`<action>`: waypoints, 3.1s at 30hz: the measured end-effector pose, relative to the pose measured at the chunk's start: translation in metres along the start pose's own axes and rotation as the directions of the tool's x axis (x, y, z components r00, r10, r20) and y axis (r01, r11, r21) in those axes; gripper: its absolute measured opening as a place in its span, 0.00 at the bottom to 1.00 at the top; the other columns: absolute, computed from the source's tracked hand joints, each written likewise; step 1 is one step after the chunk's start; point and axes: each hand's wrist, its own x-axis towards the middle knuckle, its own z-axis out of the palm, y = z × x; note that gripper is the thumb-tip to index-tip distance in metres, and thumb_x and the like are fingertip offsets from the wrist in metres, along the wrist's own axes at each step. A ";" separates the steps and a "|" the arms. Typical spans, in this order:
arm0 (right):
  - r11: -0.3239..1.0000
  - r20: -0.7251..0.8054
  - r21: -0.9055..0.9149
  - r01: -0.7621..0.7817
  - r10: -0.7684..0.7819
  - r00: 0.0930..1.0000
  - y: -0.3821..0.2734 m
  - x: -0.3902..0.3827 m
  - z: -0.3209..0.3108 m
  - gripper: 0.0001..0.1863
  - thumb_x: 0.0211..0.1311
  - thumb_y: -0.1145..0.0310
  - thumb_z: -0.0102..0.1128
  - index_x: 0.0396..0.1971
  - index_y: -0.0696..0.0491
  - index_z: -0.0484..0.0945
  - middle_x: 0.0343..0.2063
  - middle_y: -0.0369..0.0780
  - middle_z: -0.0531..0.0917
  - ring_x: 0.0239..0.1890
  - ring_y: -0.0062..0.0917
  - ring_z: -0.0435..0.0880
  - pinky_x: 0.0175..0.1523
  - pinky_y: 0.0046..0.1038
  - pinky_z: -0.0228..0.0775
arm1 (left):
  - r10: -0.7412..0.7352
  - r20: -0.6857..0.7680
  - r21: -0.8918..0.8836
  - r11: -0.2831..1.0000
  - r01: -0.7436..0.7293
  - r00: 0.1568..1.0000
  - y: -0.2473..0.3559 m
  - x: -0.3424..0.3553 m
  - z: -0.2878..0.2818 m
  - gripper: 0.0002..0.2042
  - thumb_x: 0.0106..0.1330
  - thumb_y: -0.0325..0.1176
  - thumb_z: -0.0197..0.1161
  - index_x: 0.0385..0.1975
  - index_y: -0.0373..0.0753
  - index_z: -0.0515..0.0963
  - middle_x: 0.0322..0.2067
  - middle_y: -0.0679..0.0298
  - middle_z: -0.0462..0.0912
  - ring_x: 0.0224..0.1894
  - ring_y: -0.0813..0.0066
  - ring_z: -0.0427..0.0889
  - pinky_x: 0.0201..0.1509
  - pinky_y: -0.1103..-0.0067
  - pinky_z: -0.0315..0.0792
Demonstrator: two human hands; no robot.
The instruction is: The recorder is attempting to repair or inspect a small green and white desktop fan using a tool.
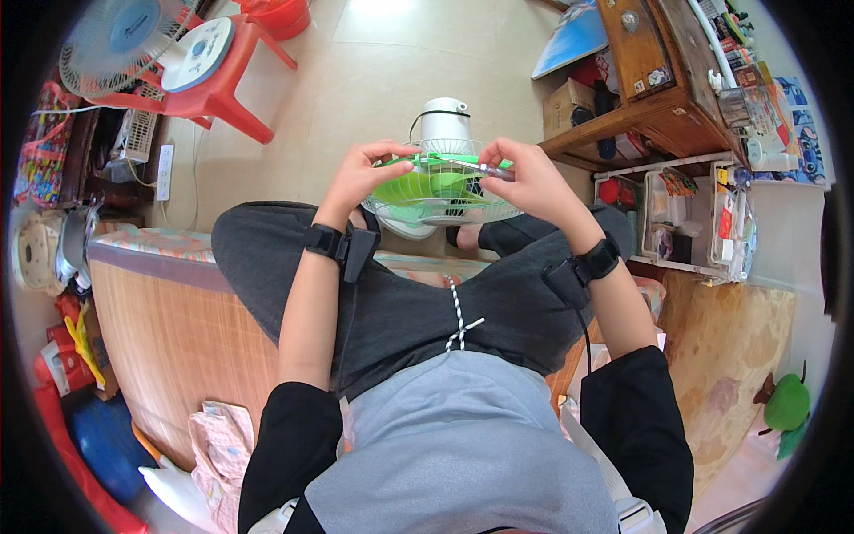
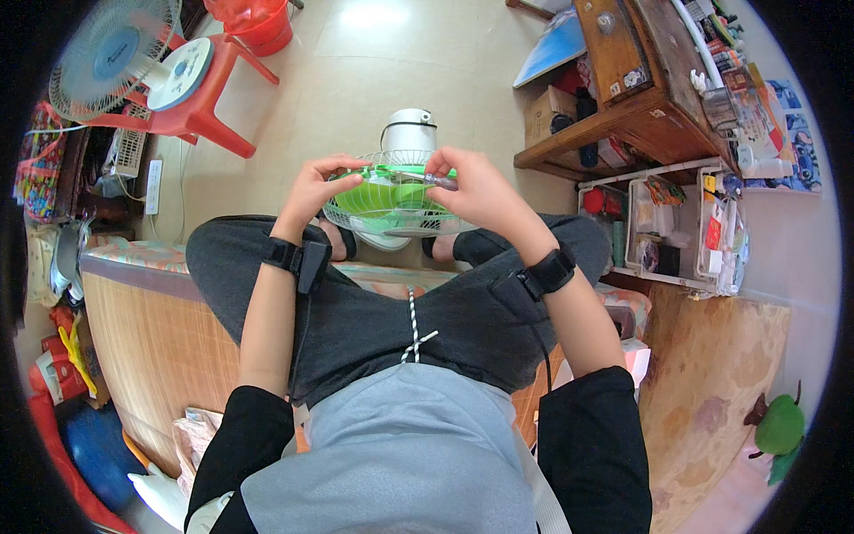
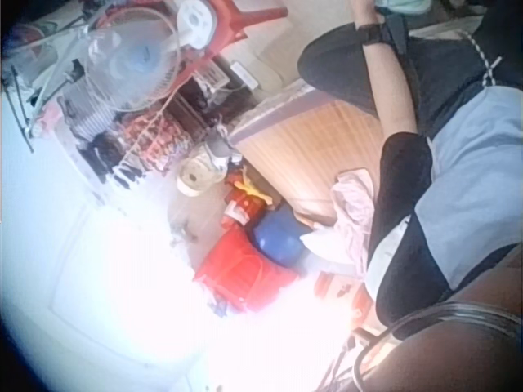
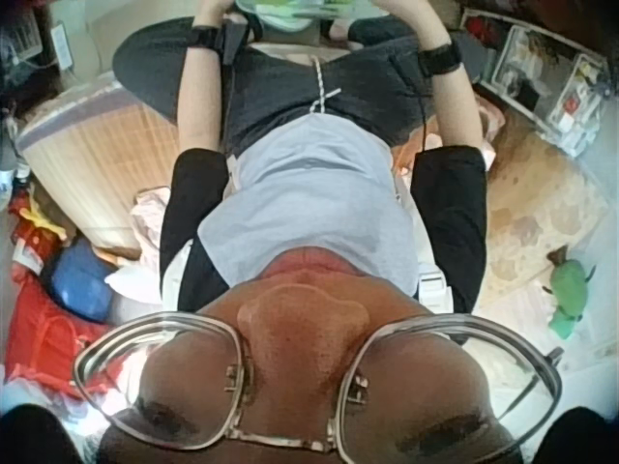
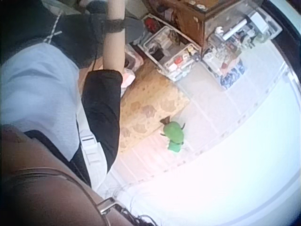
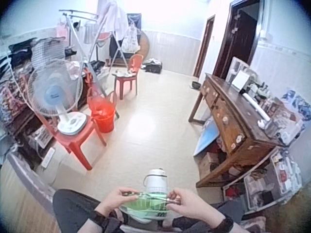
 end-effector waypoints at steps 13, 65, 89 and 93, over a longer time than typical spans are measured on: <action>0.770 0.063 -0.589 0.247 -0.262 0.963 -0.006 0.005 -0.002 0.07 0.52 0.65 0.58 0.26 0.53 0.77 0.21 0.41 0.79 0.24 0.36 0.79 0.29 0.36 0.70 | -0.006 -0.043 0.079 0.997 0.009 0.999 -0.009 0.003 0.005 0.08 0.51 0.24 0.66 0.32 0.34 0.81 0.30 0.68 0.80 0.35 0.82 0.74 0.43 0.84 0.65; 0.197 0.753 0.328 -0.924 0.537 0.381 0.005 0.030 -0.030 0.12 0.66 0.66 0.45 0.35 0.59 0.74 0.14 0.26 0.63 0.11 0.07 0.51 0.12 0.11 0.41 | 0.159 0.022 0.401 0.903 -0.155 0.987 0.011 -0.001 0.014 0.11 0.50 0.30 0.68 0.34 0.38 0.82 0.21 0.68 0.70 0.29 0.78 0.67 0.35 0.82 0.63; 0.379 0.321 -0.730 0.568 -0.544 0.775 0.003 0.007 -0.030 0.17 0.46 0.72 0.54 0.41 0.54 0.75 0.27 0.34 0.75 0.29 0.22 0.76 0.31 0.24 0.70 | 0.094 0.036 0.338 0.936 -0.100 0.995 0.006 0.003 0.009 0.10 0.51 0.34 0.68 0.34 0.44 0.82 0.28 0.68 0.77 0.39 0.75 0.71 0.45 0.80 0.66; 0.365 0.295 -0.715 0.596 -0.615 0.731 0.010 0.007 -0.026 0.17 0.46 0.72 0.54 0.41 0.55 0.74 0.25 0.34 0.74 0.28 0.21 0.76 0.29 0.23 0.70 | 0.098 0.045 0.308 0.945 -0.107 0.994 0.005 0.004 0.008 0.10 0.50 0.33 0.68 0.34 0.43 0.82 0.28 0.68 0.78 0.38 0.76 0.70 0.45 0.80 0.65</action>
